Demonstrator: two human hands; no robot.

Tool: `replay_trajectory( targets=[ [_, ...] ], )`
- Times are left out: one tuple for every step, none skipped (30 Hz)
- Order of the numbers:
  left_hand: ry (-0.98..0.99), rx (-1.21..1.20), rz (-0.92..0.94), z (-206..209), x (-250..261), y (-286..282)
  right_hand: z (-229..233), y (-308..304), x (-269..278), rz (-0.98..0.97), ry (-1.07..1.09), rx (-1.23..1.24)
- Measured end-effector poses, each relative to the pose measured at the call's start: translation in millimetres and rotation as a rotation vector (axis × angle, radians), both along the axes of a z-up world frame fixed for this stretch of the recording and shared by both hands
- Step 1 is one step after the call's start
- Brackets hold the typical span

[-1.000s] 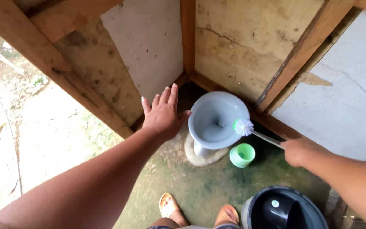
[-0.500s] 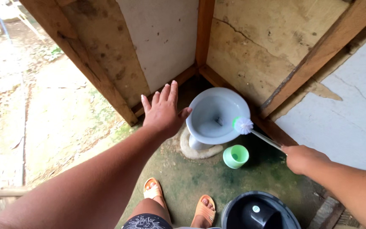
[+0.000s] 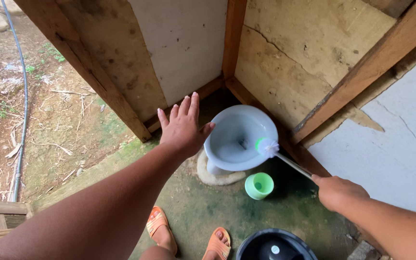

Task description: The person scrubs the inside of a white toilet bowl using a long-handled toilet brush. The person repeatedly dips the brush into a black bucket and scrubs the bowl's interior surfaces.

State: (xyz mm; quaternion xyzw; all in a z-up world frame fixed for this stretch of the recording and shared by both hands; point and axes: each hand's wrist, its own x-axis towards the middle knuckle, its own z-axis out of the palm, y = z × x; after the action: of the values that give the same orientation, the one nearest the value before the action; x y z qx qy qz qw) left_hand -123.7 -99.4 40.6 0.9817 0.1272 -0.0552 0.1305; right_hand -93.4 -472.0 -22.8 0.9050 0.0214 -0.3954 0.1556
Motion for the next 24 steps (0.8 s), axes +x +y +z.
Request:
replay_trajectory(
  targets=[
    [-0.004, 0.003, 0.005, 1, 0, 1, -1, 2, 1, -0.008, -0.014, 0.012],
    [-0.007, 0.002, 0.008, 0, 1, 1, -2, 4, -4, -0.018, -0.027, 0.020],
    [-0.010, 0.002, 0.010, 0, 2, 0, -6, 5, -10, -0.005, 0.021, 0.007],
    [-0.013, 0.000, 0.018, 0, 3, 0, -9, 8, -17, 0.010, 0.068, -0.005],
    [-0.017, -0.001, 0.025, 0, 5, 1, -13, 9, -26, 0.025, 0.114, -0.017],
    [-0.012, -0.004, 0.026, -1, 5, 1, -17, 9, -36, 0.057, 0.125, 0.000],
    [-0.011, -0.006, 0.027, -3, 5, 1, -22, 9, -44, 0.089, 0.135, 0.017],
    [-0.015, -0.005, 0.028, -4, 6, 1, -25, 7, -46, 0.121, 0.141, 0.037],
    [-0.019, -0.004, 0.030, -4, 7, 1, -27, 5, -41, 0.068, 0.133, 0.039],
    [-0.021, -0.001, 0.027, -5, 7, 2, -27, 2, -32, 0.015, 0.129, 0.043],
    [-0.023, 0.002, 0.025, -6, 7, 2, -28, 1, -22, -0.038, 0.124, 0.046],
    [-0.025, 0.006, 0.024, -7, 6, 3, -26, -4, -9, -0.007, 0.109, 0.014],
    [-0.022, 0.011, 0.024, -7, 5, 3, -23, -9, 7, 0.024, 0.093, -0.017],
    [-0.018, 0.015, 0.022, -8, 3, 3, -22, -11, 19, 0.062, 0.050, -0.006],
    [-0.015, 0.020, 0.020, -8, 2, 4, -21, -13, 27, 0.100, 0.007, 0.006],
    [-0.009, 0.018, 0.022, -8, 0, 4, -22, -12, 31, 0.109, -0.020, 0.013],
    [-0.003, 0.017, 0.023, -9, -2, 4, -23, -11, 32, 0.119, -0.046, 0.020],
    [-0.002, 0.013, 0.027, -9, -2, 3, -22, -10, 35, 0.130, -0.077, 0.025],
    [0.011, 0.015, 0.029, -9, -3, 1, -21, -7, 35, 0.161, -0.070, 0.015],
    [0.024, 0.020, 0.030, -9, -3, 0, -21, -2, 35, 0.192, -0.062, 0.008],
    [0.037, 0.025, 0.032, -9, -4, -1, -18, 2, 37, 0.223, -0.055, 0.000],
    [0.028, 0.022, 0.027, -9, -6, 0, -18, 6, 36, 0.205, -0.038, -0.014],
    [0.020, 0.018, 0.022, -9, -7, 0, -17, 9, 37, 0.188, -0.021, -0.028],
    [0.009, 0.012, 0.021, -10, -8, 0, -15, 11, 41, 0.175, -0.006, -0.046]
  ],
)
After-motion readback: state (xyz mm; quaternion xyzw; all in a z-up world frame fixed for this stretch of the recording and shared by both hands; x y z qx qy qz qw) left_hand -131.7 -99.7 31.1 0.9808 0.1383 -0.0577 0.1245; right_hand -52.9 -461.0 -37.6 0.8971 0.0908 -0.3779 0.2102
